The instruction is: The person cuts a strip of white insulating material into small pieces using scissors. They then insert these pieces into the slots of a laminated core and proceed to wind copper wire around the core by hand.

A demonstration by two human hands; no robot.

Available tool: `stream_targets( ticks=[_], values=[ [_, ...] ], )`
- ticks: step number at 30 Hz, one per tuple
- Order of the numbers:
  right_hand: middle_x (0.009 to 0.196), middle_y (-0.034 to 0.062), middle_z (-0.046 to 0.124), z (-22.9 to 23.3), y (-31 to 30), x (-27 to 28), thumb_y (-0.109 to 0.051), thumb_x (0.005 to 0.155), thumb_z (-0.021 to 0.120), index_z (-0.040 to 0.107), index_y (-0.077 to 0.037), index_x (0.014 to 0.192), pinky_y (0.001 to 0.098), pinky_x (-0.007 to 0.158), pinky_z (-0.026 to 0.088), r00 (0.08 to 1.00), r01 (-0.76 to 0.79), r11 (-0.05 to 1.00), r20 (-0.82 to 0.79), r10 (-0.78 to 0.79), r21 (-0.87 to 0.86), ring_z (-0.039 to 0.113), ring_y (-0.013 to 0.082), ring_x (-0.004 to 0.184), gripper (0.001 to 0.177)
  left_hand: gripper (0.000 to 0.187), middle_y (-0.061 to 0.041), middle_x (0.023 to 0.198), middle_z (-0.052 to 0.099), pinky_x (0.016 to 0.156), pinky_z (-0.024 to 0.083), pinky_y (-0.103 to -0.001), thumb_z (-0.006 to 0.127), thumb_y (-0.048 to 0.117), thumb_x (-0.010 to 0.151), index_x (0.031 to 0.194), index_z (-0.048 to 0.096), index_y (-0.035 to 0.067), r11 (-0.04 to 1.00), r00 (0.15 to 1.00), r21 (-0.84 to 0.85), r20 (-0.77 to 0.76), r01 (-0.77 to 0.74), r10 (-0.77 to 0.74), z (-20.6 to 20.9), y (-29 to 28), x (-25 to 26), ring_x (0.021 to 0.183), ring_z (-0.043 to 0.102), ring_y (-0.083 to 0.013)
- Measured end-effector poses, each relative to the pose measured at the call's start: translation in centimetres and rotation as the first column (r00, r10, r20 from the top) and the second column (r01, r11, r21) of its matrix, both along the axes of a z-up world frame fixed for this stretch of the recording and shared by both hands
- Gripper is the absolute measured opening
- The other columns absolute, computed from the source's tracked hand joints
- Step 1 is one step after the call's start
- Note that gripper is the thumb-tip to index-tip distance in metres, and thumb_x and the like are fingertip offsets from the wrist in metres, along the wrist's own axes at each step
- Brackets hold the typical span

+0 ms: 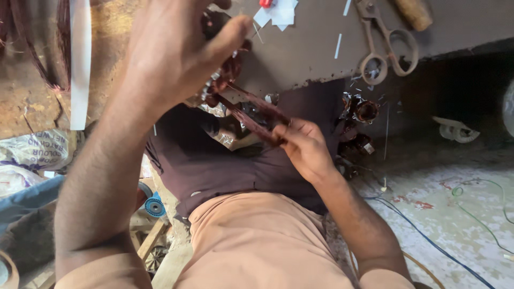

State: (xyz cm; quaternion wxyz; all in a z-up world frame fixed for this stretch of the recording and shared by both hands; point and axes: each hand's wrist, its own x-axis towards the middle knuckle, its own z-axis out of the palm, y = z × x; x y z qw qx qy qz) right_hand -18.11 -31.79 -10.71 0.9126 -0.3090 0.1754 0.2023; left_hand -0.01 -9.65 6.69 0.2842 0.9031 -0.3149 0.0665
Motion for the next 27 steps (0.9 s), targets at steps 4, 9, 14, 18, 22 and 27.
stream_targets(
  ticks=[4, 9, 14, 18, 22, 27],
  values=[
    [0.103, 0.0114, 0.073, 2.0, -0.6, 1.1, -0.008, 0.104, 0.068, 0.071, 0.001, 0.105, 0.0381, 0.100, 0.049, 0.985, 0.158, 0.985, 0.061, -0.163, 0.076, 0.066, 0.0224, 0.103, 0.009, 0.032, -0.005, 0.091, 0.068, 0.074, 0.053, -0.029, 0.070, 0.027, 0.104, 0.121, 0.063, 0.001, 0.965, 0.909, -0.198, -0.409, -0.169, 0.075, 0.6, 1.6, -1.0, 0.085, 0.070, -0.0140],
    [0.106, 0.0095, 0.073, 4.2, 0.5, 2.6, -0.017, 0.104, 0.072, 0.071, -0.003, 0.110, 0.0449, 0.118, 0.047, 0.933, 0.209, 0.960, 0.255, -0.253, 0.184, 0.068, 0.0268, 0.119, 0.015, 0.029, 0.000, 0.075, 0.045, 0.062, 0.032, -0.025, 0.070, 0.024, 0.107, 0.127, 0.063, 0.003, 0.892, 0.922, -0.339, -0.345, -0.298, 0.177, 0.3, 2.1, -3.1, 0.066, 0.042, -0.0089],
    [0.108, 0.0106, 0.074, 4.2, 0.5, 1.8, -0.023, 0.099, 0.074, 0.073, 0.000, 0.120, 0.0438, 0.112, 0.048, 0.920, 0.010, 0.944, 0.367, -0.137, 0.329, 0.069, 0.0277, 0.111, 0.030, 0.023, 0.003, 0.069, 0.039, 0.061, 0.024, -0.026, 0.069, 0.021, 0.108, 0.119, 0.062, 0.003, 0.841, 0.913, -0.388, -0.308, -0.377, 0.268, -0.1, 1.9, -2.9, 0.064, 0.035, -0.0065],
    [0.106, 0.0129, 0.075, 3.2, -0.5, 0.5, -0.016, 0.103, 0.071, 0.074, 0.001, 0.120, 0.0458, 0.106, 0.051, 0.949, 0.000, 0.955, 0.300, -0.093, 0.297, 0.069, 0.0304, 0.111, 0.024, 0.019, 0.002, 0.065, 0.036, 0.059, 0.024, -0.028, 0.070, 0.018, 0.106, 0.114, 0.064, 0.003, 0.841, 0.899, -0.348, -0.301, -0.415, 0.319, 0.1, 1.7, -2.6, 0.061, 0.033, -0.0083],
    [0.107, 0.0133, 0.075, 1.7, -0.9, -0.8, -0.010, 0.105, 0.071, 0.074, 0.001, 0.120, 0.0451, 0.104, 0.052, 0.950, 0.007, 0.964, 0.300, -0.089, 0.266, 0.069, 0.0299, 0.110, 0.019, 0.020, 0.000, 0.063, 0.045, 0.058, 0.030, -0.030, 0.069, 0.019, 0.106, 0.115, 0.065, 0.002, 0.867, 0.918, -0.325, -0.251, -0.378, 0.307, -0.2, 1.5, -2.7, 0.059, 0.043, -0.0093],
    [0.102, 0.0127, 0.072, 1.4, -2.4, -3.2, -0.015, 0.104, 0.070, 0.073, 0.002, 0.115, 0.0446, 0.097, 0.053, 0.974, 0.006, 0.927, 0.207, -0.090, 0.375, 0.066, 0.0289, 0.108, 0.021, 0.022, -0.005, 0.068, 0.052, 0.060, 0.035, -0.030, 0.072, 0.020, 0.109, 0.113, 0.062, 0.000, 0.905, 0.950, -0.290, -0.115, -0.312, 0.290, -1.9, 2.4, -2.2, 0.062, 0.048, -0.0111]
  ],
)
